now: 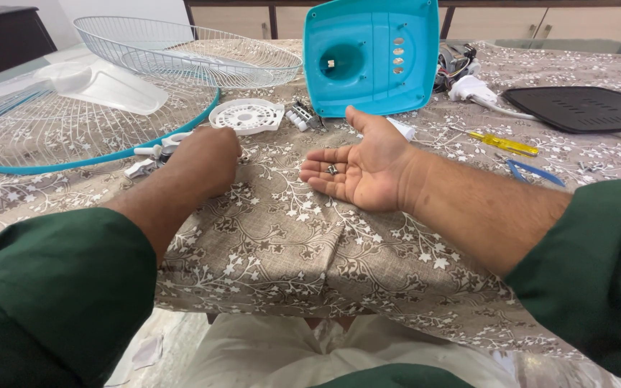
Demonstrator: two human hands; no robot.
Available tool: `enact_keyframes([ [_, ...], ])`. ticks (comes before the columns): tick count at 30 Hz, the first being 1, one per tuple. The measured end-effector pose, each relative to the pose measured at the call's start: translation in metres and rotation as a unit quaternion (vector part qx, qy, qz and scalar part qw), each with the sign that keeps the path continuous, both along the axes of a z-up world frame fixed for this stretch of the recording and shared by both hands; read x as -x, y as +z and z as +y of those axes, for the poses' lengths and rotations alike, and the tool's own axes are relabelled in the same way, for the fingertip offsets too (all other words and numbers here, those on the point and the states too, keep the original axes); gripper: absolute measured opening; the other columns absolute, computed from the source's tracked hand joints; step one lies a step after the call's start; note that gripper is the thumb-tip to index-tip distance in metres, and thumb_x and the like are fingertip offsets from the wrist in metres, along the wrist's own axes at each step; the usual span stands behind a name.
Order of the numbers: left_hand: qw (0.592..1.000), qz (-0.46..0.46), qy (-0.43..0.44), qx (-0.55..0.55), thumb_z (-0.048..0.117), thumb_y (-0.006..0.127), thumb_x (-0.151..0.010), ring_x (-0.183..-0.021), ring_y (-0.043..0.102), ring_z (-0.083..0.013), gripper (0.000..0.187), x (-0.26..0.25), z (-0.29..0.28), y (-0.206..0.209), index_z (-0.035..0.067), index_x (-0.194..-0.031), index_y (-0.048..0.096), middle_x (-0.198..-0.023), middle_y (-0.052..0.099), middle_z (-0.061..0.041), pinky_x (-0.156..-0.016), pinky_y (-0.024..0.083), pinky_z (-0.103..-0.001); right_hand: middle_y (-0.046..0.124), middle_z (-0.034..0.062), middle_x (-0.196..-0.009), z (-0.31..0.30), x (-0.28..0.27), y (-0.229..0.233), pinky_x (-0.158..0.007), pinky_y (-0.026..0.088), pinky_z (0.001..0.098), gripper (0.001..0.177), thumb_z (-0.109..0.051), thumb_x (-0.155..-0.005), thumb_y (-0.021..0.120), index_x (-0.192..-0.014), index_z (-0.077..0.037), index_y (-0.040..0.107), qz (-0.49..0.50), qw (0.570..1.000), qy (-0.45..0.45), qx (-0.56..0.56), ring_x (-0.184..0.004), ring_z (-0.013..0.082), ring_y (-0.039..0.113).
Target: The person removes a switch assembly from the back of a blue fan housing using a screwdriver, then places the switch and small hardware on the table. They pick up the fan motor and use the screwdriver to loosen and remove a white plastic pulley from the motor shaft. The fan cage, blades, and other parts remain disassembled on the table.
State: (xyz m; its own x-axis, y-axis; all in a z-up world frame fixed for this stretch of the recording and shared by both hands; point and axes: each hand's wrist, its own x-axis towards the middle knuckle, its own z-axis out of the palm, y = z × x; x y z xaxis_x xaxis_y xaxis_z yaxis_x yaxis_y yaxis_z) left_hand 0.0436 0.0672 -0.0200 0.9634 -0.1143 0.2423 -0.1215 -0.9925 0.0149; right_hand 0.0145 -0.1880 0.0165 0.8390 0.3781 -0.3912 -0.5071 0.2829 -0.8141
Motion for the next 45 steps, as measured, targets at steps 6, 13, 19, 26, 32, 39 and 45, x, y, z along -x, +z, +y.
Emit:
enact_keyframes([
  [6, 0.999, 0.020, -0.003, -0.031, 0.002, 0.067, -0.089, -0.113, 0.068, -0.0392, 0.029, 0.008, -0.006, 0.004, -0.006, -0.116, 0.061, -0.117, 0.070, -0.028, -0.098, 0.054, -0.045, 0.062, 0.0255, -0.124, 0.001, 0.001, 0.001, -0.100, 0.058, 0.0388, 0.090, -0.066, -0.099, 0.031, -0.133, 0.014, 0.054, 0.004, 1.000, 0.001, -0.015, -0.116, 0.0307, 0.065],
  [13, 0.985, -0.057, -0.025, 0.159, 0.014, 0.066, -0.097, -0.106, 0.067, -0.0355, 0.026, 0.039, -0.034, 0.023, 0.003, -0.120, 0.058, -0.109, 0.070, -0.019, -0.089, 0.051, -0.047, 0.063, 0.0293, -0.124, 0.002, -0.010, -0.006, -0.101, 0.057, 0.0397, 0.091, -0.066, -0.099, 0.031, -0.133, 0.015, 0.052, 0.007, 0.999, 0.022, -0.040, -0.119, 0.0342, 0.065],
  [19, 0.929, -0.081, -0.180, 0.312, 0.016, 0.073, -0.088, -0.091, 0.075, -0.0241, 0.027, 0.052, -0.076, 0.012, 0.007, -0.111, 0.064, -0.099, 0.077, -0.010, -0.077, 0.058, -0.038, 0.058, 0.0174, -0.114, 0.012, -0.028, -0.020, -0.098, 0.057, 0.0437, 0.088, -0.068, -0.099, 0.031, -0.131, 0.012, 0.051, 0.008, 0.978, 0.135, -0.159, -0.105, 0.0301, 0.066],
  [26, 0.967, -0.068, 0.040, 0.243, 0.026, 0.078, -0.090, -0.089, 0.075, -0.0238, 0.019, 0.028, -0.005, 0.023, 0.014, -0.104, 0.080, -0.099, 0.078, -0.010, -0.085, 0.057, -0.040, 0.061, 0.0252, -0.120, 0.010, -0.020, -0.013, -0.089, 0.061, 0.0386, 0.092, -0.068, -0.101, 0.030, -0.135, 0.014, 0.052, 0.045, 0.996, 0.051, -0.066, -0.104, 0.0332, 0.067],
  [32, 0.990, -0.007, 0.069, 0.121, 0.032, 0.079, -0.088, -0.089, 0.072, -0.0315, 0.018, 0.024, 0.014, 0.013, 0.016, -0.095, 0.083, -0.094, 0.077, -0.014, -0.084, 0.056, -0.047, 0.062, 0.0278, -0.129, 0.019, -0.008, -0.009, -0.093, 0.057, 0.0422, 0.096, -0.071, -0.097, 0.024, -0.136, 0.012, 0.052, 0.029, 0.998, 0.037, -0.044, -0.117, 0.0354, 0.065],
  [39, 0.978, -0.053, -0.009, 0.201, 0.036, 0.074, -0.092, -0.086, 0.075, -0.0256, 0.023, 0.033, -0.013, 0.020, 0.015, -0.101, 0.080, -0.095, 0.078, -0.011, -0.082, 0.056, -0.045, 0.061, 0.0290, -0.131, 0.013, -0.009, -0.014, -0.098, 0.056, 0.0424, 0.096, -0.070, -0.098, 0.025, -0.137, 0.013, 0.050, 0.028, 0.995, 0.043, -0.081, -0.121, 0.0346, 0.063],
  [45, 0.934, -0.085, -0.144, 0.315, 0.034, 0.076, -0.087, -0.076, 0.076, -0.0221, 0.024, 0.036, -0.072, 0.022, 0.013, -0.098, 0.081, -0.086, 0.079, -0.009, -0.073, 0.058, -0.038, 0.062, 0.0161, -0.104, 0.001, -0.025, -0.025, -0.080, 0.060, 0.0322, 0.078, -0.067, -0.100, 0.036, -0.119, 0.006, 0.054, 0.078, 0.991, 0.048, -0.098, -0.094, 0.0250, 0.065],
])
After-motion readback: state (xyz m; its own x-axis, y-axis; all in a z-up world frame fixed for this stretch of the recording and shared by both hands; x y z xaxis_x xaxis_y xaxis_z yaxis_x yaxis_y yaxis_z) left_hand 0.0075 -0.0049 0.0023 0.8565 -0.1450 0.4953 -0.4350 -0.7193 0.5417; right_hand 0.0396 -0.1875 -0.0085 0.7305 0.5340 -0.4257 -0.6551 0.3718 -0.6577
